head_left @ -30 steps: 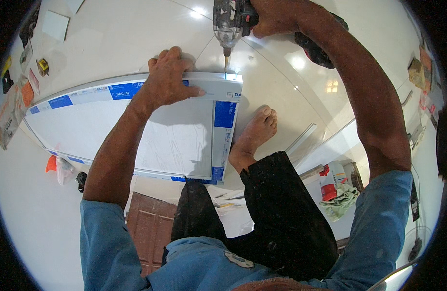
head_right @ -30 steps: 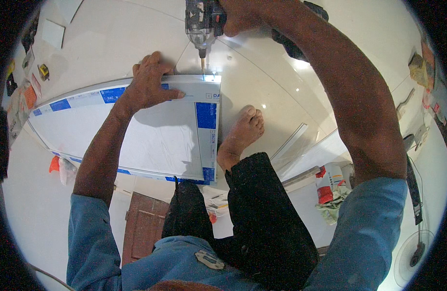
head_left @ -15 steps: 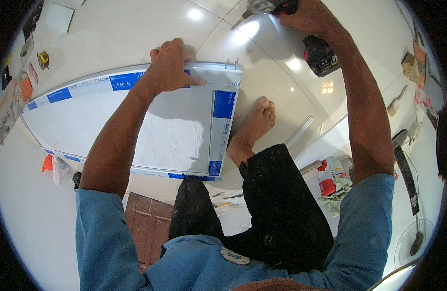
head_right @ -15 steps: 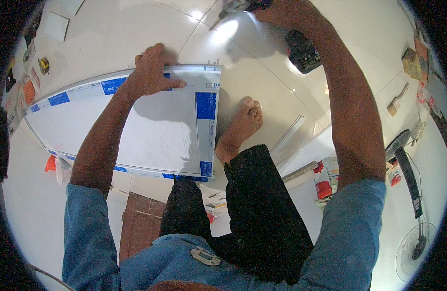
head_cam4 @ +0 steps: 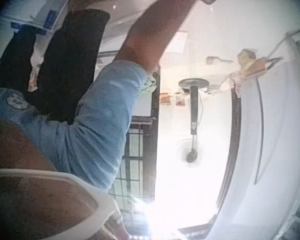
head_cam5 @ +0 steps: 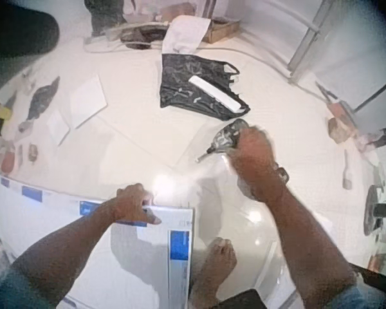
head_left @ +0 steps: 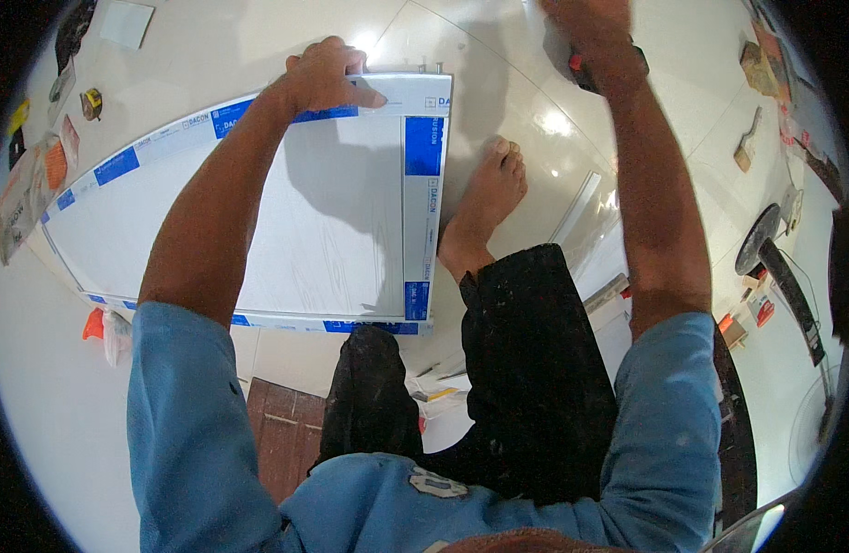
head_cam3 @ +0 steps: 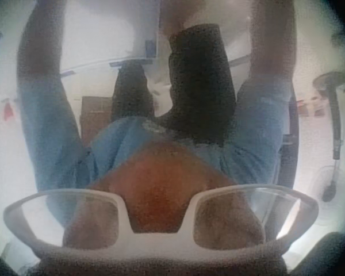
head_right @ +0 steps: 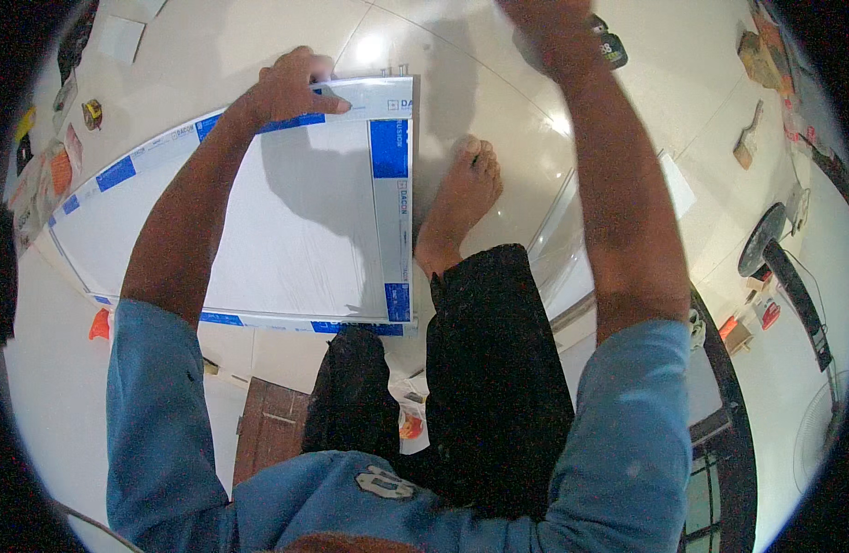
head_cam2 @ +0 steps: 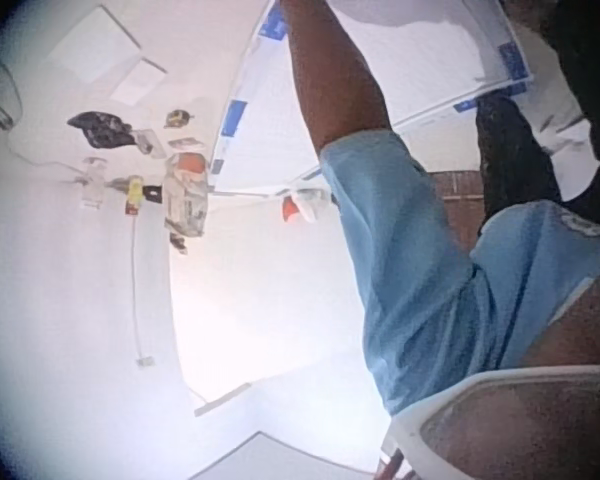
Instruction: The person cuts a white plastic sheet, then assembles a rectangular aluminum frame using a power drill. They attach corner brackets and secure the frame pieces together on the floor.
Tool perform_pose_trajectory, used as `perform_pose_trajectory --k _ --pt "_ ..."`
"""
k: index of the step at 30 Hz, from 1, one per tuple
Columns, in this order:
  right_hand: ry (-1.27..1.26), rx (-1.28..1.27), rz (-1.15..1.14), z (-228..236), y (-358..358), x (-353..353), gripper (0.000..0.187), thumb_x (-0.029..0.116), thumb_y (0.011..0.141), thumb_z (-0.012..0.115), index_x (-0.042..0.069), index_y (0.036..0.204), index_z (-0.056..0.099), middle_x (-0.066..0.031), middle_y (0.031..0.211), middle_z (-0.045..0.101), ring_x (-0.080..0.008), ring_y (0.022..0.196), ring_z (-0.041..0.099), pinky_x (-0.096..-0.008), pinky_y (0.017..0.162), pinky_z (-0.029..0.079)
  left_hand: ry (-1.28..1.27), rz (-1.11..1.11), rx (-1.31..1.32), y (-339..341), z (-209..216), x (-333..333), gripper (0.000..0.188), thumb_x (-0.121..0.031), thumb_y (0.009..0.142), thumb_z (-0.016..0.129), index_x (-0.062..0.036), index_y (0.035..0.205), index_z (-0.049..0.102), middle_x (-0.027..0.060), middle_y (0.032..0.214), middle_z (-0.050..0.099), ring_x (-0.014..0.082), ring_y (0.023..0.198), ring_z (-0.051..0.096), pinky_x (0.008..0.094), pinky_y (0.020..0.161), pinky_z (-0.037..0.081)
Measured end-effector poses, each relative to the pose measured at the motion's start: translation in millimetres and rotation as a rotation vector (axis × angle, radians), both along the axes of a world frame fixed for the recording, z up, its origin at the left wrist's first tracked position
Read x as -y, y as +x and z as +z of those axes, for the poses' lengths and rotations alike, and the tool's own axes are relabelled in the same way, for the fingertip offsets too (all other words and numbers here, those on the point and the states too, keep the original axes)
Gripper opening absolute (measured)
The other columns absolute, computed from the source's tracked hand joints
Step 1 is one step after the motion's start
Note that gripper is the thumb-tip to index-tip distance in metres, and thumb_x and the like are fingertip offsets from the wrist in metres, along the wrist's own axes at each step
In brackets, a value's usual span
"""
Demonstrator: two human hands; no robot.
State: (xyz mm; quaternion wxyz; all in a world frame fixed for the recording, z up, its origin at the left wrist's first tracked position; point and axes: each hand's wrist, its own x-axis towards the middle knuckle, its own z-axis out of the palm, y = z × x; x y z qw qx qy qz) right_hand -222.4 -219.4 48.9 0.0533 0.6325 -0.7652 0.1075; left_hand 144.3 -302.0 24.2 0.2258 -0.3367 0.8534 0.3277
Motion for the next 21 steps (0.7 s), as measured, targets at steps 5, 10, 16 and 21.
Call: perform_pose_trajectory --k 5,10,16,21 --pt "0.428 0.414 0.154 -32 121 -18 0.047 0.041 0.087 0.082 -0.003 0.101 0.078 -0.0276 0.106 0.077 -0.0382 0.096 0.078 -0.0507 0.089 0.063 -0.020 0.011 0.064 -1 -5 0 0.078 -0.071 0.065 0.092 -0.0102 0.114 0.082 0.0141 0.102 0.071 0.0304 0.104 0.068 0.0580 0.084 0.044" --pt "0.457 0.437 -0.206 -35 154 -37 0.062 0.059 0.095 0.075 -0.002 0.104 0.080 -0.0231 0.103 0.079 -0.0343 0.093 0.077 -0.0539 0.090 0.060 -0.025 0.014 0.085 -3 -9 -1 0.086 -0.072 0.067 0.089 -0.0098 0.125 0.079 0.0165 0.108 0.074 0.0332 0.110 0.070 0.0577 0.091 0.050" --pt "0.852 0.743 -0.207 -19 183 -159 0.070 0.058 0.093 0.080 -0.008 0.114 0.074 -0.0169 0.089 0.079 -0.0256 0.070 0.076 -0.0434 0.066 0.062 0.024 -0.013 0.091 -4 -16 4 0.082 -0.071 0.073 0.086 -0.0091 0.127 0.078 0.0219 0.116 0.076 0.0356 0.107 0.075 0.0521 0.091 0.056" --pt "0.807 1.066 -0.318 -33 200 -193 0.068 0.053 0.085 0.089 -0.009 0.108 0.072 -0.0226 0.097 0.077 -0.0297 0.092 0.077 -0.0448 0.079 0.063 0.015 -0.034 0.000 0 -26 7 0.080 -0.070 0.081 0.080 0.0007 0.117 0.078 0.0232 0.100 0.076 0.0311 0.089 0.075 0.0475 0.084 0.059"
